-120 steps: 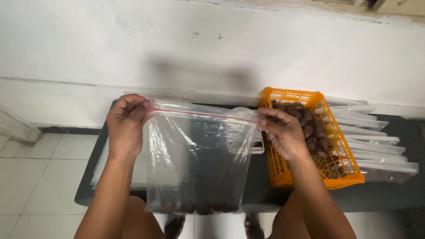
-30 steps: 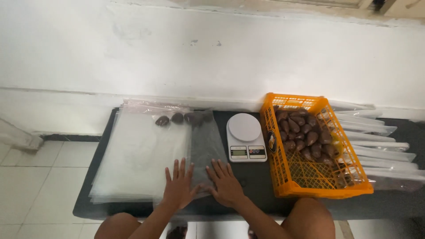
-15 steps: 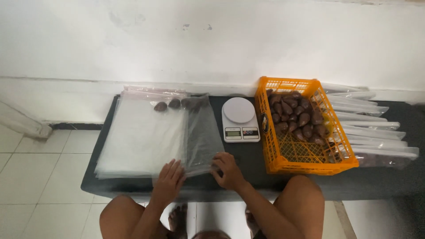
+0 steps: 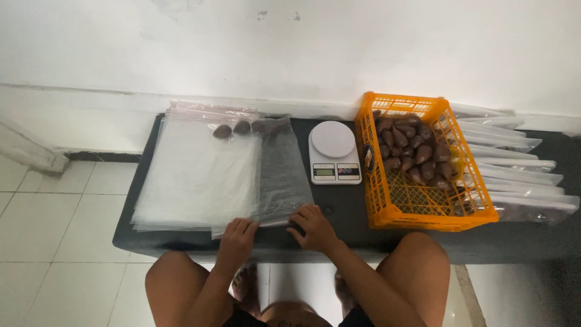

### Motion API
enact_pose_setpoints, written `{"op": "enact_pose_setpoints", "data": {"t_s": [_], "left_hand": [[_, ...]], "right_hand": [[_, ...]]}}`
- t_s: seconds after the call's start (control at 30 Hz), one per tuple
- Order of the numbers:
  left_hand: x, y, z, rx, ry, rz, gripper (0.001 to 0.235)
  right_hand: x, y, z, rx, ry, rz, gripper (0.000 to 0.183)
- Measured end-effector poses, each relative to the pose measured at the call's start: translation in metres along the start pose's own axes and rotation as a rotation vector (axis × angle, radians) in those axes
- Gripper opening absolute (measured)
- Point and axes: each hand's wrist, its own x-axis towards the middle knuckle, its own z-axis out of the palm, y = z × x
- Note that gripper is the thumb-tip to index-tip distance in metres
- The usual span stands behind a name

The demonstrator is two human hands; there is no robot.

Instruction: The person sits on the floor and packs dark brown fruits from an orange crate into clear zip-lock bags. They weigh the fruits on a digital scale, transfer them into bags, and seal the bags before placing them aside.

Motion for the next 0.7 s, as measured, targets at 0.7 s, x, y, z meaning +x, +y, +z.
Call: {"op": "enact_pose_setpoints", "data": {"t_s": [0.7], "left_hand": [[-0.009, -0.026, 0.028, 0.113, -0.123, -0.055, 0.008]], "right_hand": [[-0.008, 0.023, 0.033, -0.081, 0.162, 0.027, 0.010]]}}
